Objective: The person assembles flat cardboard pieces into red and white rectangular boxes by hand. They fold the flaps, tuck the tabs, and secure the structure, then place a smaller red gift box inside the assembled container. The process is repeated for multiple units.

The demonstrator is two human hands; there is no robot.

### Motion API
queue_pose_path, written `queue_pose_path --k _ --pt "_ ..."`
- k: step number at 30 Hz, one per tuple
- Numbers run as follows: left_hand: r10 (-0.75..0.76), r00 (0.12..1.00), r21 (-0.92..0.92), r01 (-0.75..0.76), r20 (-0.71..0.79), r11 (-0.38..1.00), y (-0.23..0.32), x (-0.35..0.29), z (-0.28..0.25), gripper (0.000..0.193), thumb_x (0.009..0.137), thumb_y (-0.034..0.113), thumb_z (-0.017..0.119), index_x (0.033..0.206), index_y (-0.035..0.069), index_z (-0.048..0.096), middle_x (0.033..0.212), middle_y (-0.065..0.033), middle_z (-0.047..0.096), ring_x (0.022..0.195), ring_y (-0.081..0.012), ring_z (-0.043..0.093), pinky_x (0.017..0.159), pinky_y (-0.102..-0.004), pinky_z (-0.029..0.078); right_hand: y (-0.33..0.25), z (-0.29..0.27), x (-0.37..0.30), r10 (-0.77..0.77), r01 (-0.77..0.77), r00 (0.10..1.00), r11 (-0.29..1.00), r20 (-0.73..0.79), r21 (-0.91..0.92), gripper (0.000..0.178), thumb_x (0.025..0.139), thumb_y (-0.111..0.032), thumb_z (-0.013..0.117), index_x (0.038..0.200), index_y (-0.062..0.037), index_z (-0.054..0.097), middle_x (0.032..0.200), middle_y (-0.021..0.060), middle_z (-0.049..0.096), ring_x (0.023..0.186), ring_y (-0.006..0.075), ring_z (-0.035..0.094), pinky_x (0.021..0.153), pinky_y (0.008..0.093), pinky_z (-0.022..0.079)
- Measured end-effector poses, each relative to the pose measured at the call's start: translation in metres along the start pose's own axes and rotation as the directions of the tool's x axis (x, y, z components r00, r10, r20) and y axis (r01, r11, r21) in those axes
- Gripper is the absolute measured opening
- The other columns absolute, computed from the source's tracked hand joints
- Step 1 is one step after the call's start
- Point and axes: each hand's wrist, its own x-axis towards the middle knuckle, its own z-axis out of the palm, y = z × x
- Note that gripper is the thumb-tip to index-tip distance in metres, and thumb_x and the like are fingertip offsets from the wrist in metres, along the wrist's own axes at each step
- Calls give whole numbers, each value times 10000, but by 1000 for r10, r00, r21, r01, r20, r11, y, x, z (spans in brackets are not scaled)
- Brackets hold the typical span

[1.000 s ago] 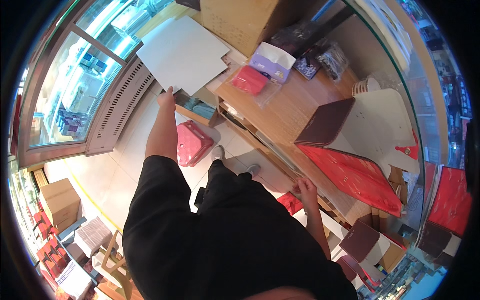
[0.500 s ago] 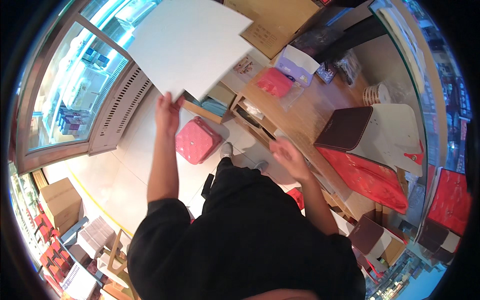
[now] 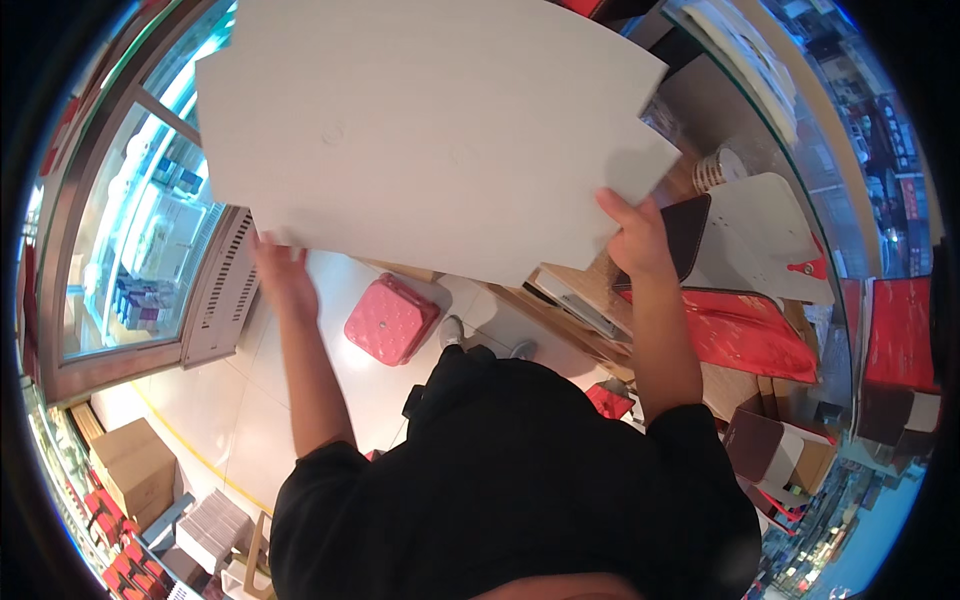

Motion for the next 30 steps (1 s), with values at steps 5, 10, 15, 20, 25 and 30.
queue_pose_path --k 5,10,15,20,25,30 --pt "-272 894 -201 358 355 912 51 31 9 681 876 538 375 1371 88 253 1307 -141 410 1182 -266 410 969 -473 314 -33 -21 -36 -239 375 894 863 380 -338 347 724 -14 622 1067 -61 602 1231 110 504 1176 240 436 987 349 317" --pt "-433 719 -197 611 544 766 53 39 9 704 842 528 455 1301 6 348 1162 -183 526 1023 -270 550 881 -368 448 -55 -8 -66 -305 524 846 331 437 -785 226 674 -72 670 898 -88 696 1349 120 399 1251 309 362 1057 394 235" --pt "-464 703 191 435 539 880 40 50 7 449 838 134 545 1238 -10 403 1117 -131 553 966 -209 585 801 -310 503 -27 -32 -67 -469 389 881 788 -57 -476 383 828 -141 557 1202 -79 507 1361 135 371 1245 265 369 1038 388 281" --pt "-362 801 135 341 476 931 54 50 36 377 854 150 559 1193 31 445 1083 -107 572 911 -185 609 757 -285 519 -29 -60 -67 49 -44 999 965 -14 259 407 886 -101 467 1274 -10 382 1252 129 468 1079 217 518 884 336 447" --pt "-345 754 124 335 559 934 73 39 31 469 817 208 626 1200 17 434 1058 -111 583 950 -205 594 788 -315 511 -23 -58 -61 59 -74 982 994 -181 -81 382 839 -66 561 1201 -7 456 1133 85 550 1006 174 551 834 303 465" --pt "-389 844 487 181 369 855 55 18 30 423 792 167 644 1138 -23 491 1049 -100 588 947 -190 578 820 -299 464 -5 -58 -61 -104 -4 954 933 -282 -359 332 842 -44 545 1165 5 487 1091 60 568 983 140 539 832 279 441"
